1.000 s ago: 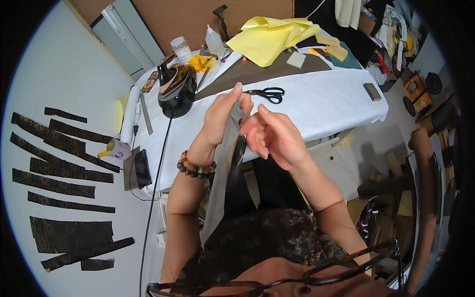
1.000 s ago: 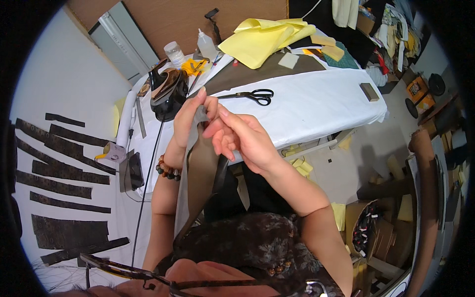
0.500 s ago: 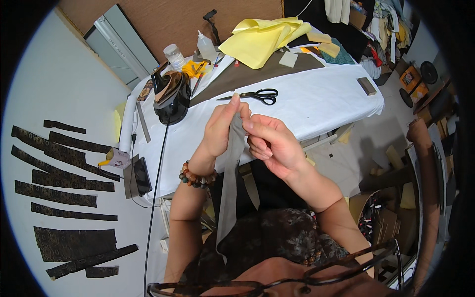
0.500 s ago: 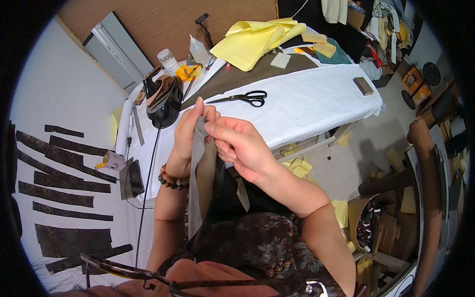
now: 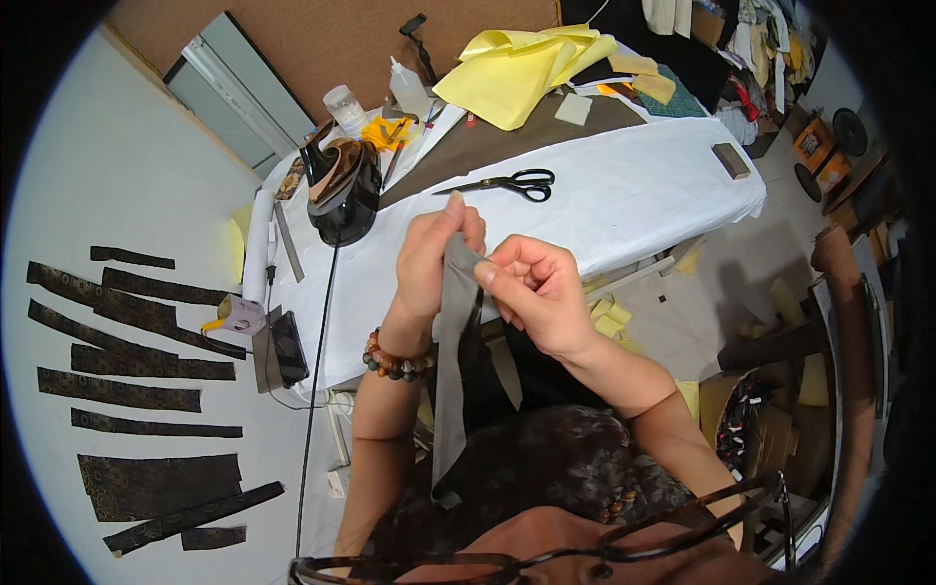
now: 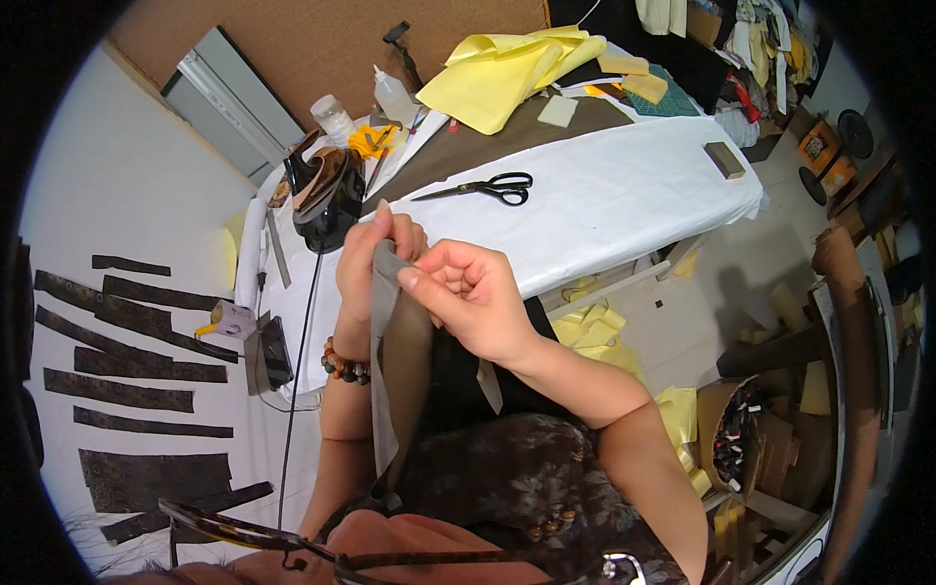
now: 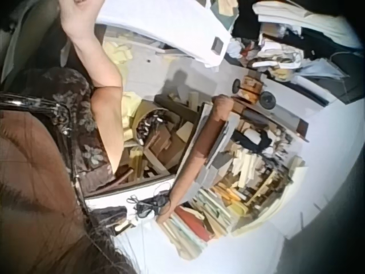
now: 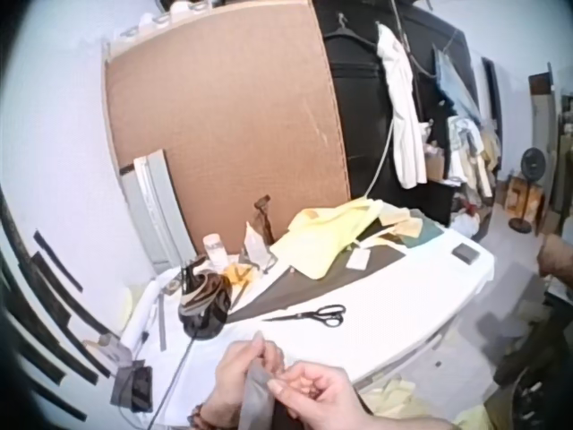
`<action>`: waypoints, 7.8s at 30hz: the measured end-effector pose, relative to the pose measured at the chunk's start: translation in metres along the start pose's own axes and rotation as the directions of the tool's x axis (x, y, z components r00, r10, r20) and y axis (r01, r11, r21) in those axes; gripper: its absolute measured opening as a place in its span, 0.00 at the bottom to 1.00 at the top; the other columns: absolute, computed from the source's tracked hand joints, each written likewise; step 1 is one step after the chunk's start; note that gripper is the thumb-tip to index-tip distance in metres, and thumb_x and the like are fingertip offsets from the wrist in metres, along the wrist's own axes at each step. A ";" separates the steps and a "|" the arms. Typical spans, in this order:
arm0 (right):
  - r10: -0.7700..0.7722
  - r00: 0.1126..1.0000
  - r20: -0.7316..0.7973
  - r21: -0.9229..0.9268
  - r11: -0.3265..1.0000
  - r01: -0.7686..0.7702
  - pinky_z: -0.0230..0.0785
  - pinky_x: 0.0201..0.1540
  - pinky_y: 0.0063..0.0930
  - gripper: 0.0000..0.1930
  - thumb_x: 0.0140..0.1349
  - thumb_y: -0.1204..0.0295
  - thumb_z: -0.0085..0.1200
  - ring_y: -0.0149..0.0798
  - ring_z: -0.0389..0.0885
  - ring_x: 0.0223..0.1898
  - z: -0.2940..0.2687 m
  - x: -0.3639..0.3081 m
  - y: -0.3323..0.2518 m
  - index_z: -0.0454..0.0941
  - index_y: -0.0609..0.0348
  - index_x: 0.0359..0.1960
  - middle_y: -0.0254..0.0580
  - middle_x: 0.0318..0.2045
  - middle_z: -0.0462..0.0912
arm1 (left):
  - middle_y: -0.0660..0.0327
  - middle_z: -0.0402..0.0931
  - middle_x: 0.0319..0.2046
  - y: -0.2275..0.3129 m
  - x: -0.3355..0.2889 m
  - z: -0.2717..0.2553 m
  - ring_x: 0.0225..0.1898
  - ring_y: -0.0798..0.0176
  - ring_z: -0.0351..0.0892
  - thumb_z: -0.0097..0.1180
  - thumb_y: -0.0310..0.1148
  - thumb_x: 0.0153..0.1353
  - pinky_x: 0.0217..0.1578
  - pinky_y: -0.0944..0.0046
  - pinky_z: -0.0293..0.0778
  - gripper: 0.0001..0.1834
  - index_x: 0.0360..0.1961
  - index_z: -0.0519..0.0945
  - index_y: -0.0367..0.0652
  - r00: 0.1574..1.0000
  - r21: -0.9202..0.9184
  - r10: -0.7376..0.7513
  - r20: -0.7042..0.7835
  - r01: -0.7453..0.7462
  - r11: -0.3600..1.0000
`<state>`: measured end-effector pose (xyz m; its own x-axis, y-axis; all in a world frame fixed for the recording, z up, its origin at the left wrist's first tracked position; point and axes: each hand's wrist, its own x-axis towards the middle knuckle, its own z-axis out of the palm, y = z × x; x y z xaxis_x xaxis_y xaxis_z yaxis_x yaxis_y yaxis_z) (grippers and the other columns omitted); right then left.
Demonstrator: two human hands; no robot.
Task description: The person folds and presses a gray fabric strip along the edge of a rectangular board using an iron, then trims the excess with scissors. The person repeats folding, pressing, and trimming along the board's edges.
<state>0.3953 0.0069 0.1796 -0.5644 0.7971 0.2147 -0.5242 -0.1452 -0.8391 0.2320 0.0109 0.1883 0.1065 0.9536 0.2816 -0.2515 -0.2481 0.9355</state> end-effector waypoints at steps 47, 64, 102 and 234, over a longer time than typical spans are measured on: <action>-0.040 0.997 0.068 0.132 0.991 0.031 0.45 0.16 0.15 0.13 0.67 0.73 0.59 0.17 0.58 0.13 -0.004 0.023 0.014 0.73 0.56 0.23 0.24 0.15 0.70 | 0.67 0.64 0.17 0.010 -0.004 0.006 0.23 0.74 0.58 0.49 0.41 0.65 0.25 0.70 0.54 0.21 0.18 0.67 0.40 0.997 0.020 0.077 0.000 -0.077 0.997; 0.244 0.970 -0.011 0.054 0.968 -0.244 0.52 0.15 0.20 0.29 0.73 0.50 0.43 0.26 0.63 0.11 0.002 0.007 0.016 0.79 0.62 0.23 0.35 0.12 0.72 | 0.66 0.65 0.16 0.016 -0.007 -0.008 0.21 0.75 0.59 0.49 0.36 0.62 0.22 0.71 0.54 0.17 0.17 0.66 0.41 0.999 -0.038 0.023 -0.037 -0.024 0.999; 0.013 0.992 0.125 0.119 0.992 -0.028 0.44 0.20 0.15 0.11 0.68 0.74 0.59 0.15 0.58 0.18 -0.008 0.014 0.009 0.75 0.58 0.26 0.21 0.18 0.71 | 0.70 0.63 0.20 0.005 -0.008 -0.004 0.24 0.76 0.58 0.54 0.36 0.59 0.25 0.72 0.53 0.14 0.21 0.67 0.42 0.997 -0.090 0.052 0.064 -0.046 0.995; -0.056 0.991 0.124 0.006 0.998 0.056 0.58 0.17 0.15 0.13 0.67 0.62 0.62 0.17 0.69 0.15 0.005 0.047 0.026 0.78 0.59 0.30 0.27 0.18 0.78 | 0.61 0.67 0.19 0.006 -0.021 -0.020 0.21 0.71 0.63 0.44 0.47 0.71 0.23 0.71 0.59 0.20 0.32 0.66 0.38 0.973 -0.088 0.159 -0.165 -0.175 0.981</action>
<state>0.3522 0.0377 0.1700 -0.6085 0.7253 0.3219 -0.5588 -0.1037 -0.8228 0.2088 -0.0071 0.1840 -0.0950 0.9169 0.3877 -0.3499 -0.3954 0.8493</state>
